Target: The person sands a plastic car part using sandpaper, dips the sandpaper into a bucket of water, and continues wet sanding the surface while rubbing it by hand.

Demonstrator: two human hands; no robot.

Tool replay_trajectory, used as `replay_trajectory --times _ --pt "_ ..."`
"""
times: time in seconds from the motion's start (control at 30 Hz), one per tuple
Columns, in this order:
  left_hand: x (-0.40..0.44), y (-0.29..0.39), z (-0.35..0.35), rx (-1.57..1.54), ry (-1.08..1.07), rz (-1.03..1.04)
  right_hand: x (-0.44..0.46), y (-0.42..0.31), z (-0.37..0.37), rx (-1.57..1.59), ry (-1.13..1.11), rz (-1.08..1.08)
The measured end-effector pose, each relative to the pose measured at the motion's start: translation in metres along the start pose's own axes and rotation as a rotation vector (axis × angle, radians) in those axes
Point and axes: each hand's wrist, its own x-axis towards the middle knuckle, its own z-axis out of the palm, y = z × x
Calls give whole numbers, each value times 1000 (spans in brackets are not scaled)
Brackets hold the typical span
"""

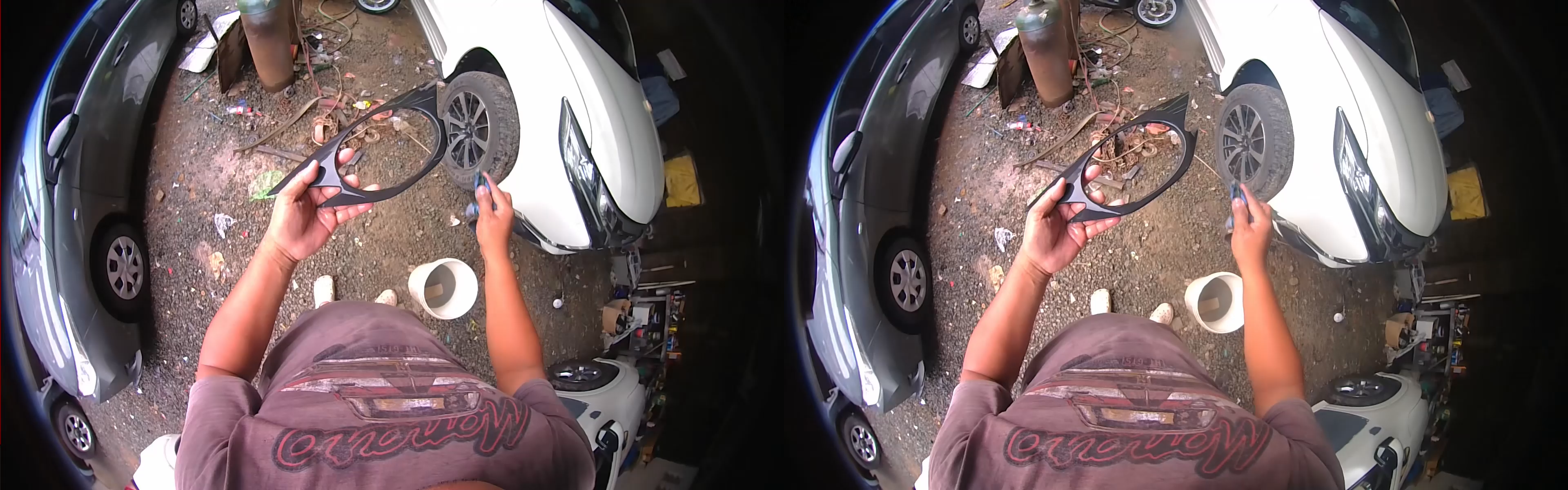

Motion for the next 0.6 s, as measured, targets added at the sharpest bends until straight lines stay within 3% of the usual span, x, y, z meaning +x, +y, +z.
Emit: replay_trajectory --times 0.37,0.43,0.5,0.6 --pt "7 -12 13 115 39 -35 -123 229 -93 -373 -46 477" --pt "12 -18 17 129 26 -43 -135 227 -96 -370 -84 553" --pt "16 -24 21 151 28 -62 -148 231 -99 -718 -3 645" --pt "22 -32 28 174 34 -85 -153 259 -104 -495 134 798"
